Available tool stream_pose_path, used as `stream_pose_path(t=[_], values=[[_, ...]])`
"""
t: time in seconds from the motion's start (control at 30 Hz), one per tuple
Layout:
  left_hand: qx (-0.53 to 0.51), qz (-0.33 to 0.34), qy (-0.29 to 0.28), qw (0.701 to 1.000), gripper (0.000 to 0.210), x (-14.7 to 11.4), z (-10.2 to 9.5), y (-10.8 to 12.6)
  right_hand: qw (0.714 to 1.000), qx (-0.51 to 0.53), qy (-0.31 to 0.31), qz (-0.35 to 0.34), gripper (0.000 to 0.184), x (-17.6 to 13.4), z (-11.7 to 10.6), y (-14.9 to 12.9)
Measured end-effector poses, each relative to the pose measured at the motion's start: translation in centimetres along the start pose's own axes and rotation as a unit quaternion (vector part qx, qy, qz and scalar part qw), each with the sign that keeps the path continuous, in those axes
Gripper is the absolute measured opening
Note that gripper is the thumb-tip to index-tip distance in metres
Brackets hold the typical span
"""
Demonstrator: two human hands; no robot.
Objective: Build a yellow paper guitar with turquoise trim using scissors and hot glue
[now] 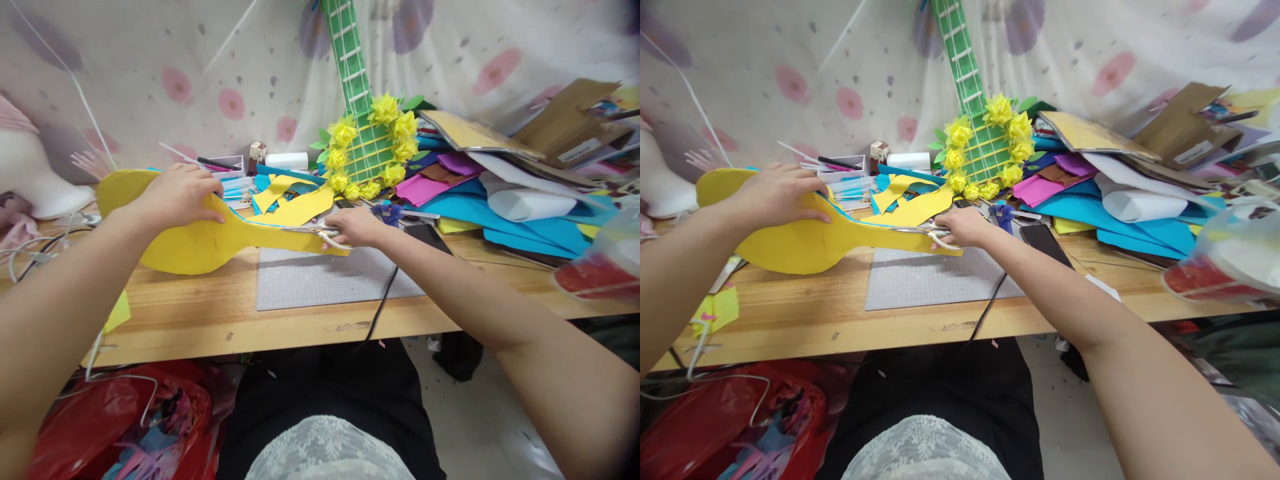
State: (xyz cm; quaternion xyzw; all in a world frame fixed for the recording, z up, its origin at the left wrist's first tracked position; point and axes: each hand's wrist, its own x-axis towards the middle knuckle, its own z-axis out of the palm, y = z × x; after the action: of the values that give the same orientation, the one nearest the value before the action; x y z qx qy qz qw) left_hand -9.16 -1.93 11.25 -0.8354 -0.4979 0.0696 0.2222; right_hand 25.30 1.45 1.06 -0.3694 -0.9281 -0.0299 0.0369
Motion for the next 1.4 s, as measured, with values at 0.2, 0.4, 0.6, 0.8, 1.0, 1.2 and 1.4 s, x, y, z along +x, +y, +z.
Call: stream_pose_path(t=[0.2,0.4,0.6,0.8,1.0,1.2,1.4], values=[[0.003,-0.002,-0.002,1.0,0.035,-0.04,-0.06,0.06,0.999,0.043,-0.014,0.023,0.05,0.09,-0.42,-0.12],[0.009,-0.004,-0.01,1.0,0.037,-0.02,-0.14,0.13,0.999,0.03,-0.018,0.016,0.051,0.21,-0.62,-0.21],[-0.009,-0.007,-0.006,1.0,0.036,-0.01,0.04,-0.02,1.0,0.023,-0.009,0.014,0.051,0.39,-0.3,-0.27],[0.009,0.003,-0.004,1.0,0.036,0.01,-0.01,-0.03,1.0,0.018,-0.006,0.007,0.05,0.6,-0.07,-0.36],[-0.01,-0.001,-0.003,1.0,0.035,0.03,0.1,-0.01,1.0,0.013,0.002,0.012,0.051,0.56,0.11,-0.4],[0.005,0.009,0.003,1.0,0.038,-0.01,0.38,-0.19,0.999,0.042,-0.003,0.018,0.052,0.38,-0.12,-0.52],[0.014,0.004,0.002,1.0,0.037,0.01,0.36,-0.23,0.999,0.042,-0.019,0.017,0.054,0.59,-0.57,-0.71]])
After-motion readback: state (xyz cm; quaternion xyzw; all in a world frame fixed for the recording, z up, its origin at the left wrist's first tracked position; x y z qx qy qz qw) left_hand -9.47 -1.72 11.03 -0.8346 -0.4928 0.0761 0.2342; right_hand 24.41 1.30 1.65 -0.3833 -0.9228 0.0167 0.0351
